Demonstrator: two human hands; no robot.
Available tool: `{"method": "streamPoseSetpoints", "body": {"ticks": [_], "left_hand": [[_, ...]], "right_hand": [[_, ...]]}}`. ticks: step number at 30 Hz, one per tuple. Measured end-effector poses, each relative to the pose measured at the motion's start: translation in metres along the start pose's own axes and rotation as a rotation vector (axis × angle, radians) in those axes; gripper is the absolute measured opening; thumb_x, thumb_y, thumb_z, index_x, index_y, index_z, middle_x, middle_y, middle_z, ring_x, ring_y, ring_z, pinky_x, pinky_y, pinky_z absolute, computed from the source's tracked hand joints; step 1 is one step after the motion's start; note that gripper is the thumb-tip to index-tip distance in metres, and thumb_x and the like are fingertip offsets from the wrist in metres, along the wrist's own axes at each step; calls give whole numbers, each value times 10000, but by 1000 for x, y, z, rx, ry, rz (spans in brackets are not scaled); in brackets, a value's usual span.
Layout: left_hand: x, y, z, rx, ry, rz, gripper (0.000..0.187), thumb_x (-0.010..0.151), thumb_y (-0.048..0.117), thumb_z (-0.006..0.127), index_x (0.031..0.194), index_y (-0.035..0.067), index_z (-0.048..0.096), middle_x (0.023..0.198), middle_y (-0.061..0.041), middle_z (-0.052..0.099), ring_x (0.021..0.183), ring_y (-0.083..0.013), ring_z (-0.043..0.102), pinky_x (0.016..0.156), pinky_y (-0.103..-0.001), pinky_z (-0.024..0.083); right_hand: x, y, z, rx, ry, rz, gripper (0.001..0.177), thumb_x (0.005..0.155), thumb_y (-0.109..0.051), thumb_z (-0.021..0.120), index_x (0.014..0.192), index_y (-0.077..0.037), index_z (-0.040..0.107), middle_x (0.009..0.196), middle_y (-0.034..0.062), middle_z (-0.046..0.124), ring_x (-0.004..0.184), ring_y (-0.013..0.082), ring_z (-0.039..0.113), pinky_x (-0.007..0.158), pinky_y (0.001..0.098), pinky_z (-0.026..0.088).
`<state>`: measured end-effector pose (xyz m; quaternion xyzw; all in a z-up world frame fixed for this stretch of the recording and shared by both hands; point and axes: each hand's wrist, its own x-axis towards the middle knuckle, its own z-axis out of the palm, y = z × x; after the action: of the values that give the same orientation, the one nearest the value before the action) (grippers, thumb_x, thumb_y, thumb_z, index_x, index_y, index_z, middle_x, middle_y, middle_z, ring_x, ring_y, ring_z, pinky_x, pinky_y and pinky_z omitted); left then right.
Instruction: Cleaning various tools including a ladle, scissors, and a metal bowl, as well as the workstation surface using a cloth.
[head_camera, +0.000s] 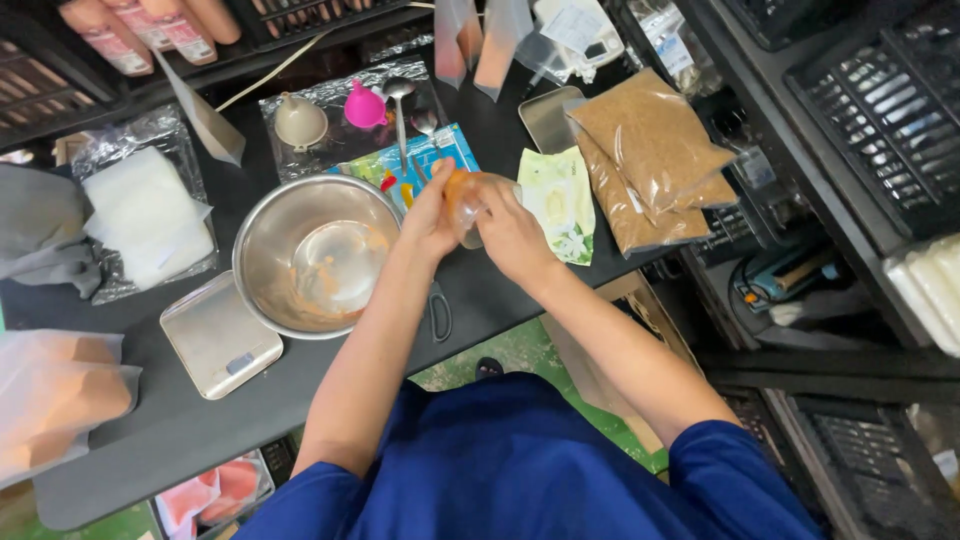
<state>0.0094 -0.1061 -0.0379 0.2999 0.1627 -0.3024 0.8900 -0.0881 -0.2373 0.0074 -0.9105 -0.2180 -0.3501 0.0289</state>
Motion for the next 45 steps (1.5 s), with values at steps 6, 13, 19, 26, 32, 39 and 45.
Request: {"method": "streamPoseSetpoints", "body": {"ticks": [6, 13, 19, 26, 32, 39, 45], "left_hand": [[-31, -7, 39, 17, 184, 235, 557, 785, 215, 902, 1101, -16, 506, 930, -151, 682, 797, -270, 748, 707, -452, 629], [-25, -19, 56, -208, -73, 255, 329, 809, 244, 824, 961, -12, 685, 896, -170, 740, 831, -287, 758, 707, -416, 644], [-22, -22, 32, 68, 8, 291, 447, 901, 435, 769, 1010, 17, 654, 899, -87, 679, 802, -208, 726, 725, -366, 637], [30, -28, 4, -62, 21, 108, 498, 904, 350, 734, 1207, 3, 545, 1052, -97, 648, 974, -280, 701, 818, -479, 618], [-23, -35, 77, -98, 239, 305, 385, 862, 187, 751, 1071, -20, 503, 946, -241, 741, 756, -333, 757, 636, -517, 631], [-21, -38, 82, -179, 36, 266, 247, 819, 272, 741, 819, 77, 589, 938, -217, 760, 720, -297, 747, 615, -411, 644], [-15, -46, 44, 9, -14, 69, 619, 836, 585, 762, 1094, 40, 621, 1004, -131, 715, 824, -252, 711, 723, -443, 634]], "right_hand": [[35, -38, -44, 687, -57, 561, 83, 821, 5, 680, 787, 29, 752, 692, 196, 669, 730, 417, 680, 689, 439, 539], [14, -22, -10, 1234, 35, 903, 104, 889, -44, 754, 946, -111, 811, 743, -45, 720, 717, 27, 608, 687, 229, 540], [5, 13, -10, 879, -22, 536, 113, 934, -90, 695, 933, -136, 799, 868, 43, 742, 871, 240, 733, 785, 340, 569], [-8, 35, -28, 553, -61, 241, 141, 961, 15, 611, 1091, 26, 663, 1033, 150, 632, 1020, 345, 646, 884, 413, 584], [-3, 25, -33, 815, -121, 587, 120, 881, -96, 737, 986, -85, 795, 863, 117, 712, 823, 318, 722, 755, 373, 579], [-4, 12, -24, 1265, -40, 996, 179, 861, 18, 690, 979, -53, 804, 706, -23, 684, 665, 20, 559, 610, 228, 530], [-4, 26, -44, 439, 71, 165, 146, 968, 14, 594, 980, -2, 738, 1036, 63, 684, 989, 243, 674, 808, 298, 591]]}}
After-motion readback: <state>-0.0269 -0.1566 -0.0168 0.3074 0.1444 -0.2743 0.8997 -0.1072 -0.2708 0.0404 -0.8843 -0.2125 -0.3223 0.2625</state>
